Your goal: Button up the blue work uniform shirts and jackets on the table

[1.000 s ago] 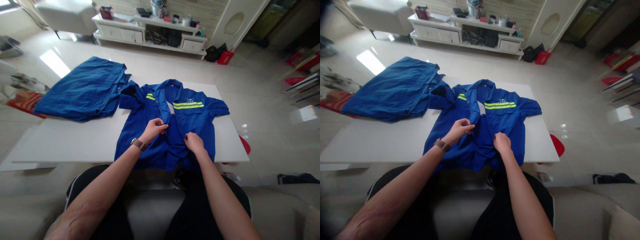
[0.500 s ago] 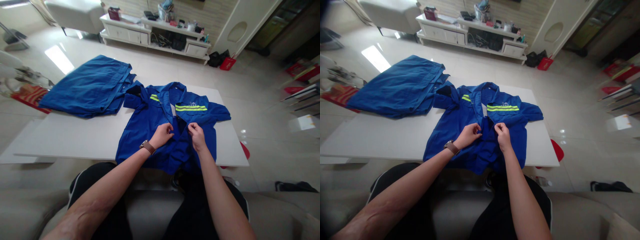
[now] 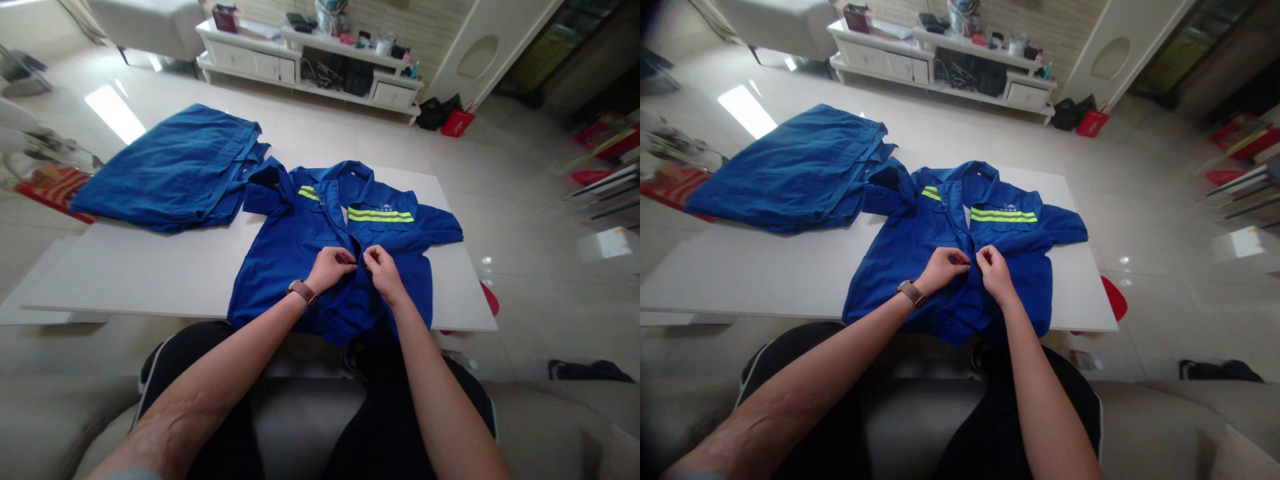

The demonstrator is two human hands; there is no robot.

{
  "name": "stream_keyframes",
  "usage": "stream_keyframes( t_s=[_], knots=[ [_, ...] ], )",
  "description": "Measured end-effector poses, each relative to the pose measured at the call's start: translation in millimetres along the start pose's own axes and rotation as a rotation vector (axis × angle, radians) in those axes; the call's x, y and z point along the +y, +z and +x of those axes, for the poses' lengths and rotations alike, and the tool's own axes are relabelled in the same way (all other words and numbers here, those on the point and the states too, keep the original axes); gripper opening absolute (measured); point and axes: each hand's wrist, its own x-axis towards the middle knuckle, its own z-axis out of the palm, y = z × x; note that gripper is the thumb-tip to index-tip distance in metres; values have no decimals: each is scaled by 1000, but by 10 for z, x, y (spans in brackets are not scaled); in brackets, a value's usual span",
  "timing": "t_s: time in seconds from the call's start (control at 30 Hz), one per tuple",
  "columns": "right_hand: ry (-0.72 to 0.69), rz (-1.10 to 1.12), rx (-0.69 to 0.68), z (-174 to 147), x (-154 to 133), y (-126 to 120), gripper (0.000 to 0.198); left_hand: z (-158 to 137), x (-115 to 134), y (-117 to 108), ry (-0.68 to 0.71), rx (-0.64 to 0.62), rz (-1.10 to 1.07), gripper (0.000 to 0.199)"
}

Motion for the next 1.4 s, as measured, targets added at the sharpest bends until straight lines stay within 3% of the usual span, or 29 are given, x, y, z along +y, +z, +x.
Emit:
stream_keyframes(
  t_s=[0.13, 0.47, 0.73, 1.17, 1.4],
  knots=[
    [-49, -79, -18, -22, -17, 25, 16, 5, -48, 20, -19, 8, -110, 14],
    [-67, -188, -1, -74, -65, 9, 20, 32, -28, 6, -86, 16, -376, 22],
    [-84, -269, 4, -93, -98, -19, 15, 39, 47, -65, -53, -17, -333, 26],
    [-277, -343, 11, -126, -189, 9, 9, 31, 44, -18, -61, 5, -361, 26],
    [-234, -351, -10, -111, -114, 1, 11, -5, 119, -13, -122, 27, -383, 21]
  ],
)
